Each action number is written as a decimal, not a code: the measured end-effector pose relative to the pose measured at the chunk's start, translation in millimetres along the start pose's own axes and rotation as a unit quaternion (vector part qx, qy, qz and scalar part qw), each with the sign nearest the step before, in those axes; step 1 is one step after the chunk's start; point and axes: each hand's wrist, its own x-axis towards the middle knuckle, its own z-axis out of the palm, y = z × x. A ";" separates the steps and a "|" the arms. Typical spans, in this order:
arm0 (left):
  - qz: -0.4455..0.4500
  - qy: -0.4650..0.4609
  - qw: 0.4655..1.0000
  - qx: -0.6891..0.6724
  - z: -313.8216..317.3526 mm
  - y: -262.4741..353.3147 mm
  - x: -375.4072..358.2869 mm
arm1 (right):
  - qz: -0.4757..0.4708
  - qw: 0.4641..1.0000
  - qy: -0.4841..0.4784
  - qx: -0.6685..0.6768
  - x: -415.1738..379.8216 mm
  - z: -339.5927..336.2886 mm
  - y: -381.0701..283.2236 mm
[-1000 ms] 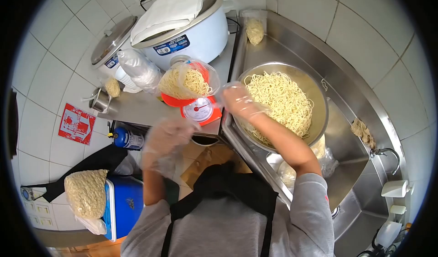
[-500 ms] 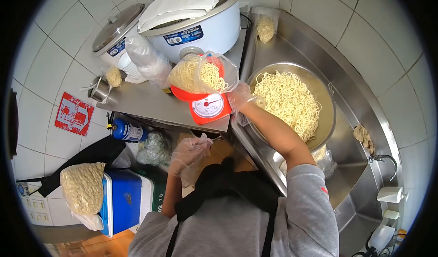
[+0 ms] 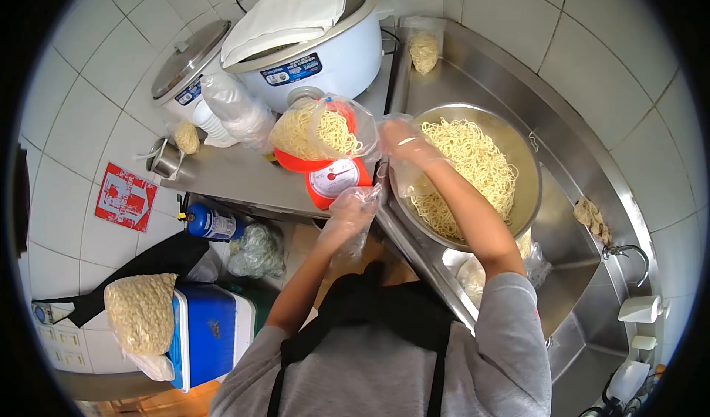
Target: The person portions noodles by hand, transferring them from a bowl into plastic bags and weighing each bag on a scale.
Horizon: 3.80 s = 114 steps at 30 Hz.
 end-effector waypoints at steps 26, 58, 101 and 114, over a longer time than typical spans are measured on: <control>0.202 0.161 0.850 0.459 107.0 -42.9 17.8 | 0.144 0.933 0.179 0.278 -189.5 -3.2 10.3; -0.140 -0.093 0.965 0.203 50.5 17.7 131.5 | 0.036 0.985 0.163 -0.035 -260.9 41.0 36.5; 0.155 0.230 0.907 0.317 -210.7 41.7 29.5 | -0.131 0.990 0.053 -0.012 40.4 -80.5 -109.0; 0.104 0.269 0.924 0.250 -235.1 32.7 39.9 | -0.059 0.962 0.259 0.054 61.0 -180.7 -127.8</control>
